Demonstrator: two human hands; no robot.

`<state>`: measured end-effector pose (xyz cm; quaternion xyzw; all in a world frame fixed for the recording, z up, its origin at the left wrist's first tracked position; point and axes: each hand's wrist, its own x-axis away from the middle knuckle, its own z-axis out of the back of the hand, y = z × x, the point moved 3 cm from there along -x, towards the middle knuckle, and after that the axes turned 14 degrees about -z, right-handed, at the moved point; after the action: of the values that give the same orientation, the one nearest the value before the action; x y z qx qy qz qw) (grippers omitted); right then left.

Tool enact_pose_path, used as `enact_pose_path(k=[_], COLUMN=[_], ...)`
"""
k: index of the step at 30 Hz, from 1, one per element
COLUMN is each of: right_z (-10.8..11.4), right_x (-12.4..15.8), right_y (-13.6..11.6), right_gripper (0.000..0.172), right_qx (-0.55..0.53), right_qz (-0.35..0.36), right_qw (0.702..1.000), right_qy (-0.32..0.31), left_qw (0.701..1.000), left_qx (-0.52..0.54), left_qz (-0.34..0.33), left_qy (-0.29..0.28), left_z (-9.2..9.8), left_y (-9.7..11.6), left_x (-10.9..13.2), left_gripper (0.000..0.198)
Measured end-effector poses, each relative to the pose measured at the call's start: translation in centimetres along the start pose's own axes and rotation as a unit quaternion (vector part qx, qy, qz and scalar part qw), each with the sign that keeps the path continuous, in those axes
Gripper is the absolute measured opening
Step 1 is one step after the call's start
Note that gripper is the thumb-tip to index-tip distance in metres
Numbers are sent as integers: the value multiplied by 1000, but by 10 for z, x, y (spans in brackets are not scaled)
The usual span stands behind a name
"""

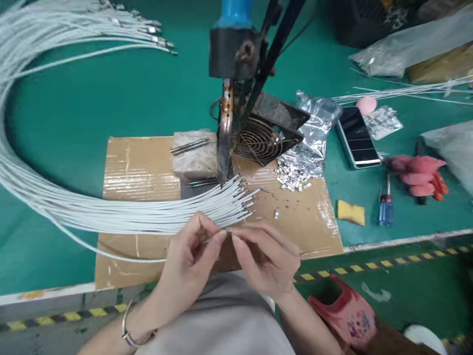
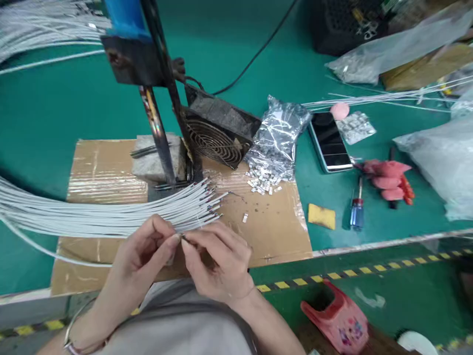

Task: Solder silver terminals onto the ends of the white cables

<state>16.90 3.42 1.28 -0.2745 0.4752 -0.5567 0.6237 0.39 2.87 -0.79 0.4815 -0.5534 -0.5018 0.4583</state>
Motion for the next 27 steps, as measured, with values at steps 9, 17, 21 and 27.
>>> enact_pose_path(k=[9, 17, 21, 27], right_z=[8, 64, 72, 63], right_x=[2, 2, 3, -1], right_y=[14, 55, 65, 59], right_gripper=[19, 23, 11, 12], right_qx=[-26, 58, 124, 202], right_qz=[-95, -155, -195, -190], right_qw=[995, 979, 968, 960], right_qy=[35, 118, 96, 43], left_qw=[1000, 995, 991, 982], left_qx=[-7, -7, -68, -146], left_qz=[20, 70, 43, -27], left_qy=[8, 75, 109, 119], left_z=[-2, -1, -7, -5], left_y=[9, 18, 31, 31], left_x=[-3, -5, -6, -8], left_gripper=[23, 18, 14, 12])
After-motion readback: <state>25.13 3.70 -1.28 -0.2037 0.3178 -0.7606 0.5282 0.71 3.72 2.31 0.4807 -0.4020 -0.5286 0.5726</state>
